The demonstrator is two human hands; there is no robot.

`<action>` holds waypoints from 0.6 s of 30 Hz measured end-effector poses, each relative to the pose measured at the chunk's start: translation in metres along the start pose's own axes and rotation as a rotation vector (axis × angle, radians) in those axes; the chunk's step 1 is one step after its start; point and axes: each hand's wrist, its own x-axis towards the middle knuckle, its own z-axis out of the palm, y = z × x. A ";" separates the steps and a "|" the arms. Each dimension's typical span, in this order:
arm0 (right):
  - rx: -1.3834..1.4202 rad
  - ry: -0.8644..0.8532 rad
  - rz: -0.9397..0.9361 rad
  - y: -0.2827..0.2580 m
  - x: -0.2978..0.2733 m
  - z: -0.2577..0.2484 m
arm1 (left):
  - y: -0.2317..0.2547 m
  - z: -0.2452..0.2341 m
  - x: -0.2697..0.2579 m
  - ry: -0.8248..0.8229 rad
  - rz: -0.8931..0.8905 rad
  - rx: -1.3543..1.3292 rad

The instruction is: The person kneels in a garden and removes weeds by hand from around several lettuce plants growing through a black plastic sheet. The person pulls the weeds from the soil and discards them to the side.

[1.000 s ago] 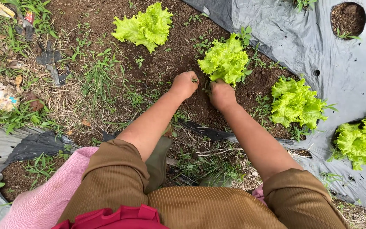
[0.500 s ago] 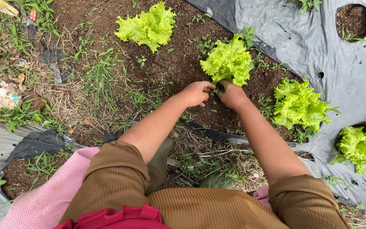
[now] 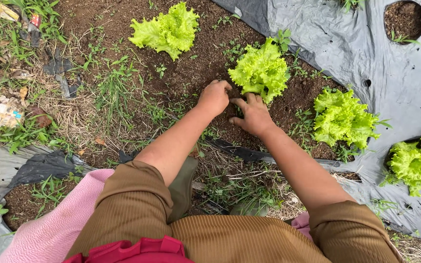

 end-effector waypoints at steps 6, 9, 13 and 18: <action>-0.044 0.237 -0.142 0.078 -0.011 0.045 | 0.020 -0.027 0.010 -0.156 0.296 0.280; -0.099 0.282 -0.112 0.078 -0.016 0.043 | 0.048 -0.069 0.021 -0.139 0.433 0.415; -0.076 0.115 -0.082 0.048 -0.035 0.034 | 0.123 -0.121 0.028 -0.261 0.437 0.727; 0.282 0.369 0.040 0.087 -0.035 0.043 | 0.176 -0.073 0.077 -0.310 0.712 0.657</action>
